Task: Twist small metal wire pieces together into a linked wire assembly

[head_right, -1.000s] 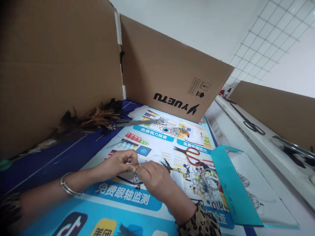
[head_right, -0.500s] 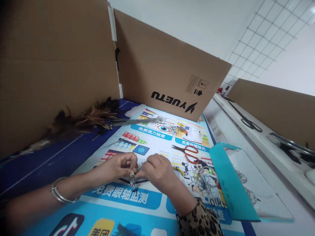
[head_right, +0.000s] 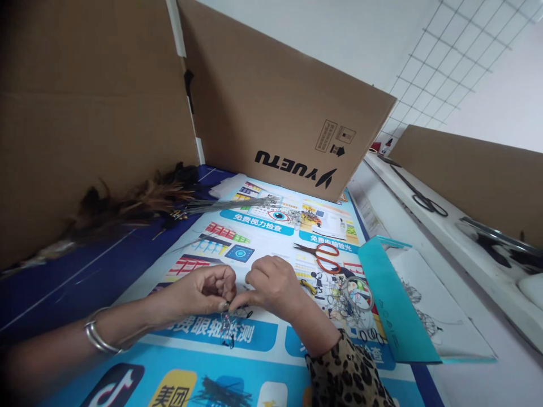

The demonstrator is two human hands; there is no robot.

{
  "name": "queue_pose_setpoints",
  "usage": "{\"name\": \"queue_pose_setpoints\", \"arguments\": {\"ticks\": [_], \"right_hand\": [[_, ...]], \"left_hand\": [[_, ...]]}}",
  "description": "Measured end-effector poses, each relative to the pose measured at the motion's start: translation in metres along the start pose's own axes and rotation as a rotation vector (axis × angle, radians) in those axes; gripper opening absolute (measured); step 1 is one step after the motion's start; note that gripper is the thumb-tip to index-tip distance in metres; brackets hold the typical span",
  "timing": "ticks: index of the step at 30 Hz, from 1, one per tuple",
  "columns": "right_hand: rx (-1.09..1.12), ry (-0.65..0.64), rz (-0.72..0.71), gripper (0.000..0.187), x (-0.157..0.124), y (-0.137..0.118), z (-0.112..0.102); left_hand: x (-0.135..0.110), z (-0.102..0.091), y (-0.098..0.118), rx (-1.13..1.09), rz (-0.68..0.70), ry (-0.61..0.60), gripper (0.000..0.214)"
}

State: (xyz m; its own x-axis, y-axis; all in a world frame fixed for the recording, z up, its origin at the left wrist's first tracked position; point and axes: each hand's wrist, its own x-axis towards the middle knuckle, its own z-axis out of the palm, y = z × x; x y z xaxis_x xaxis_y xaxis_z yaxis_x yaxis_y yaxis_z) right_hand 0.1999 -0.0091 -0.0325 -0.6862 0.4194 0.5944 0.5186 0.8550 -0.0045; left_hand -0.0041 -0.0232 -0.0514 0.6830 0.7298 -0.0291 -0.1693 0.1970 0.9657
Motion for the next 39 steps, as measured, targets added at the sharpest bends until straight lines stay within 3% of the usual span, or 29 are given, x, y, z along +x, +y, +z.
{"name": "queue_pose_setpoints", "arguments": {"ticks": [7, 16, 22, 32, 39], "right_hand": [[0.024, -0.046, 0.068, 0.041, 0.002, -0.002, 0.0], [0.156, -0.008, 0.227, 0.009, 0.007, -0.024, 0.005], [0.153, 0.018, 0.336, 0.008, 0.009, -0.039, 0.008], [0.154, -0.133, 0.596, 0.009, 0.015, -0.049, 0.009], [0.28, -0.087, 0.704, 0.013, 0.016, -0.047, 0.011]], "left_hand": [[0.001, 0.003, 0.003, 0.039, 0.03, 0.094, 0.018], [0.007, 0.0, 0.003, 0.322, 0.207, 0.373, 0.01], [0.003, 0.002, 0.002, 0.489, 0.252, 0.441, 0.011], [0.001, 0.009, 0.001, 0.864, 0.266, 0.536, 0.009], [0.003, 0.01, 0.002, 0.807, 0.235, 0.509, 0.01]]}}
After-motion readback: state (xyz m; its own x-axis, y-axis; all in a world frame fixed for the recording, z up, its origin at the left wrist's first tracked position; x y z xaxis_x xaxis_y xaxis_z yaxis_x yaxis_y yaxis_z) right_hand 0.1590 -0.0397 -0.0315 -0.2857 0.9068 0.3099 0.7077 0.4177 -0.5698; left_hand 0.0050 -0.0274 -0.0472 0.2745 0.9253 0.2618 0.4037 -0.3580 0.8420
